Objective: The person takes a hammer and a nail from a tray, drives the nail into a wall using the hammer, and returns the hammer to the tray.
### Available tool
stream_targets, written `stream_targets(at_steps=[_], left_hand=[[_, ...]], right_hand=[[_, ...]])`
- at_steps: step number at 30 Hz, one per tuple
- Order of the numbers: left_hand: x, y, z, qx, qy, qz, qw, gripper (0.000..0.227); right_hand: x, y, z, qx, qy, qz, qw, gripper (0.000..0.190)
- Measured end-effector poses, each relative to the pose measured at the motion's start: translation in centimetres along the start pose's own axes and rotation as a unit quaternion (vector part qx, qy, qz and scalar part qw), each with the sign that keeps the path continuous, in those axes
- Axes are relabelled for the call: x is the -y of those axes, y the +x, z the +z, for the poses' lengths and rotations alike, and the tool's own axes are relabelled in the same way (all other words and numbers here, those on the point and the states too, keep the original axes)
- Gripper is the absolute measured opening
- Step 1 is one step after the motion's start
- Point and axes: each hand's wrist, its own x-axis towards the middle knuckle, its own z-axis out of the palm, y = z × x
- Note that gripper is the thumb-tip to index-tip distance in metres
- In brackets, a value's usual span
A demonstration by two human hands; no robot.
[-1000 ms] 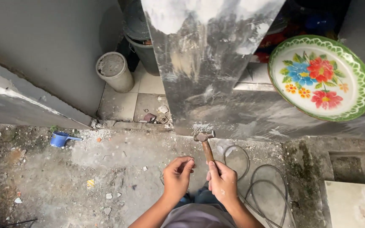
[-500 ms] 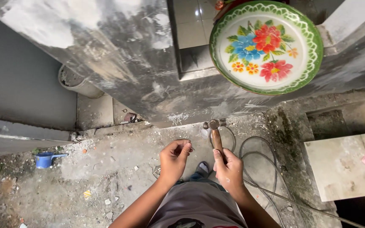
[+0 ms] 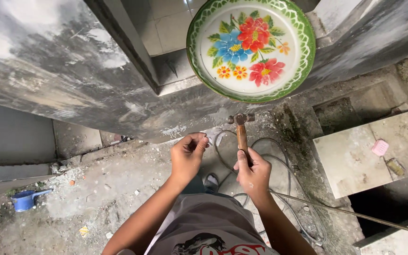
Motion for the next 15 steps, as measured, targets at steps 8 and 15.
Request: stream_targets(at_steps=[8,15], left_hand=[[-1.3,7.9,2.0,0.006,0.040,0.051,0.998,0.019],[-3.7,16.7,4.7,0.006,0.169,0.157,0.973,0.011]], right_hand=[[2.4,5.0,1.1,-0.051,-0.014,-0.008,0.999,0.024],[5.3,12.4,3.0,-0.085,-0.067,-0.001,0.994,0.018]])
